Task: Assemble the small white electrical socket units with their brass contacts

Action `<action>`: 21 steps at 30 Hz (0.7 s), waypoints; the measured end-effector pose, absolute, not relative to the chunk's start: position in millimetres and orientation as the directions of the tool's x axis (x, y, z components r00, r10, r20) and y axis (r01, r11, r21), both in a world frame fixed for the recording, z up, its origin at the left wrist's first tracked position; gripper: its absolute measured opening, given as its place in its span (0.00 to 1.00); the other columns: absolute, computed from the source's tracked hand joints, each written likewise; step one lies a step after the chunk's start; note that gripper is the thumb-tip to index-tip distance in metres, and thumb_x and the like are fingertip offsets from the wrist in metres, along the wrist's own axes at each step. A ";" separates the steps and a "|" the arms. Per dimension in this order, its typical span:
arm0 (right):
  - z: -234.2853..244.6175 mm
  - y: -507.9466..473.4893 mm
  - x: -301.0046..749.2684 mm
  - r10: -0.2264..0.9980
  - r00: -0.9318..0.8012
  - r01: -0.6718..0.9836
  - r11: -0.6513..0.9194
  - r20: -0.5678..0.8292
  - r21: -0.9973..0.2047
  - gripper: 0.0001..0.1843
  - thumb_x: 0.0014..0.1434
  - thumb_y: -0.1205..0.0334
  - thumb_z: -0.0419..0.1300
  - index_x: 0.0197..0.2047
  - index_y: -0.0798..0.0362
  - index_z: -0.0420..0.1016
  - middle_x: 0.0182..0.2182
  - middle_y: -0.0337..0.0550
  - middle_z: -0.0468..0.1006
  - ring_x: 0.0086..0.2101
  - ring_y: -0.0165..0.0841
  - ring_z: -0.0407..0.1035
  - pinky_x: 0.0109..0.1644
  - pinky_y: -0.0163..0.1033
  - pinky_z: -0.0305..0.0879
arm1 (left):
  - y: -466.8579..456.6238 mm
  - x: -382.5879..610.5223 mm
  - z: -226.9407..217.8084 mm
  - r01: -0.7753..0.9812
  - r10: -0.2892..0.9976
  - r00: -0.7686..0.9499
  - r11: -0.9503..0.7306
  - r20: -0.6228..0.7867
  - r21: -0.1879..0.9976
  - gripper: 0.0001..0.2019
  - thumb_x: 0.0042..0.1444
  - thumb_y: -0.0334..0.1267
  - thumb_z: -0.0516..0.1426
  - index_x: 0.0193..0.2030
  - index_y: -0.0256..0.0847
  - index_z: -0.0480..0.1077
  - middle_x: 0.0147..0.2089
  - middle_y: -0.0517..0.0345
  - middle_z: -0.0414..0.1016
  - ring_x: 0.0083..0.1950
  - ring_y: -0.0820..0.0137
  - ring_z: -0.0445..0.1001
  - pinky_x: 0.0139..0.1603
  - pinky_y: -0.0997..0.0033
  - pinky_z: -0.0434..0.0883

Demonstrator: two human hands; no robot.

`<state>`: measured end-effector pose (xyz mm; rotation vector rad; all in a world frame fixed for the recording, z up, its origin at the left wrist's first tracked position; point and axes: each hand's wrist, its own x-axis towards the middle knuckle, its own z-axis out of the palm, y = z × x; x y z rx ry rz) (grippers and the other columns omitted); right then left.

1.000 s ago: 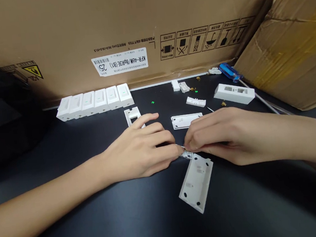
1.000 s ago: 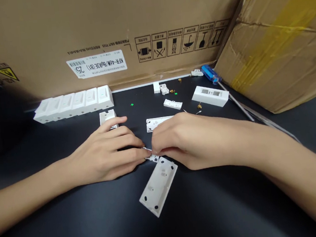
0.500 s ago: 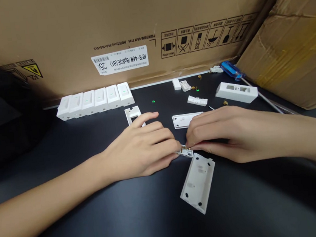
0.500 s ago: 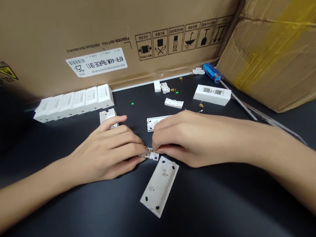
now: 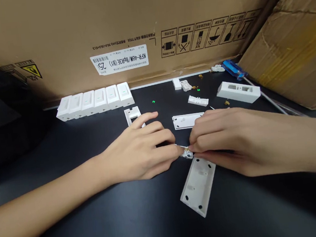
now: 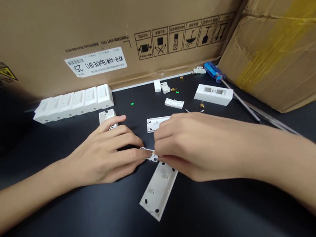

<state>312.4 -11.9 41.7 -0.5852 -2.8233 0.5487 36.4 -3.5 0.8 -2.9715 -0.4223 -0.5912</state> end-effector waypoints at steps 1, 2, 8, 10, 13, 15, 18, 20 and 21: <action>41.8 -14.2 310.4 0.427 -0.896 0.354 0.854 0.124 -0.381 0.15 0.74 0.70 0.55 0.36 0.53 0.78 0.30 0.40 0.76 0.33 0.34 0.69 0.40 0.42 0.61 | -3.7 37.1 1.6 0.285 0.252 0.887 -0.958 0.386 -0.028 0.09 0.76 0.35 0.56 0.51 0.46 0.79 0.45 0.61 0.82 0.44 0.67 0.76 0.77 0.54 0.59; 41.8 -16.0 308.7 0.437 -0.891 0.366 0.852 0.124 -0.374 0.15 0.74 0.70 0.55 0.35 0.53 0.78 0.30 0.40 0.75 0.33 0.34 0.69 0.40 0.42 0.60 | -3.9 37.7 2.3 0.286 0.254 0.888 -0.958 0.384 -0.028 0.09 0.75 0.35 0.56 0.50 0.45 0.79 0.45 0.61 0.82 0.44 0.67 0.76 0.77 0.53 0.59; 41.5 -7.3 311.6 0.479 -0.862 0.429 0.863 0.164 -0.266 0.17 0.77 0.60 0.54 0.36 0.52 0.78 0.31 0.41 0.77 0.32 0.35 0.69 0.42 0.44 0.60 | -4.3 38.9 2.6 0.310 0.274 0.874 -0.951 0.400 -0.026 0.09 0.76 0.38 0.57 0.47 0.44 0.79 0.40 0.61 0.80 0.39 0.68 0.75 0.72 0.55 0.65; 41.0 0.0 317.3 0.531 -0.813 0.504 0.847 0.237 -0.168 0.18 0.77 0.59 0.54 0.37 0.52 0.78 0.32 0.43 0.79 0.32 0.36 0.71 0.42 0.44 0.60 | -4.1 38.4 1.2 0.308 0.264 0.868 -0.951 0.421 -0.039 0.11 0.77 0.43 0.58 0.47 0.42 0.79 0.37 0.61 0.79 0.38 0.67 0.75 0.68 0.56 0.67; 40.7 11.1 328.7 0.613 -0.731 0.614 0.782 0.301 -0.103 0.16 0.75 0.57 0.54 0.42 0.52 0.82 0.37 0.48 0.82 0.37 0.40 0.75 0.45 0.45 0.64 | -3.6 37.6 -0.6 0.299 0.264 0.862 -0.954 0.433 -0.013 0.13 0.78 0.46 0.56 0.51 0.40 0.78 0.38 0.59 0.79 0.40 0.65 0.75 0.62 0.58 0.70; 41.2 20.3 338.3 0.687 -0.672 0.693 0.715 0.277 -0.090 0.17 0.74 0.55 0.54 0.47 0.53 0.83 0.42 0.51 0.85 0.41 0.43 0.78 0.47 0.47 0.67 | -3.1 37.2 -1.0 0.318 0.299 0.843 -0.947 0.447 0.035 0.11 0.78 0.38 0.53 0.55 0.39 0.76 0.42 0.55 0.80 0.42 0.64 0.75 0.57 0.59 0.71; 41.2 40.2 354.0 0.819 -0.536 0.828 0.557 0.205 -0.059 0.20 0.72 0.54 0.54 0.52 0.54 0.83 0.48 0.54 0.87 0.44 0.46 0.80 0.51 0.49 0.71 | -2.3 36.9 -0.7 0.349 0.355 0.828 -0.932 0.434 0.096 0.17 0.71 0.27 0.51 0.61 0.40 0.75 0.51 0.51 0.82 0.48 0.61 0.75 0.54 0.59 0.71; 39.9 56.6 361.9 0.855 -0.485 0.866 0.499 0.184 -0.035 0.20 0.69 0.55 0.55 0.52 0.55 0.84 0.48 0.55 0.87 0.45 0.47 0.80 0.51 0.50 0.71 | -2.2 37.2 -0.4 0.354 0.371 0.833 -0.928 0.411 0.120 0.18 0.70 0.26 0.52 0.62 0.42 0.75 0.56 0.51 0.81 0.52 0.61 0.76 0.55 0.58 0.71; 39.0 64.7 364.0 0.866 -0.469 0.877 0.480 0.174 -0.025 0.20 0.69 0.56 0.55 0.52 0.55 0.84 0.47 0.55 0.88 0.43 0.47 0.80 0.50 0.50 0.71 | -2.4 37.4 -0.4 0.358 0.379 0.831 -0.925 0.407 0.131 0.17 0.71 0.27 0.53 0.60 0.42 0.75 0.57 0.51 0.81 0.53 0.61 0.76 0.56 0.58 0.71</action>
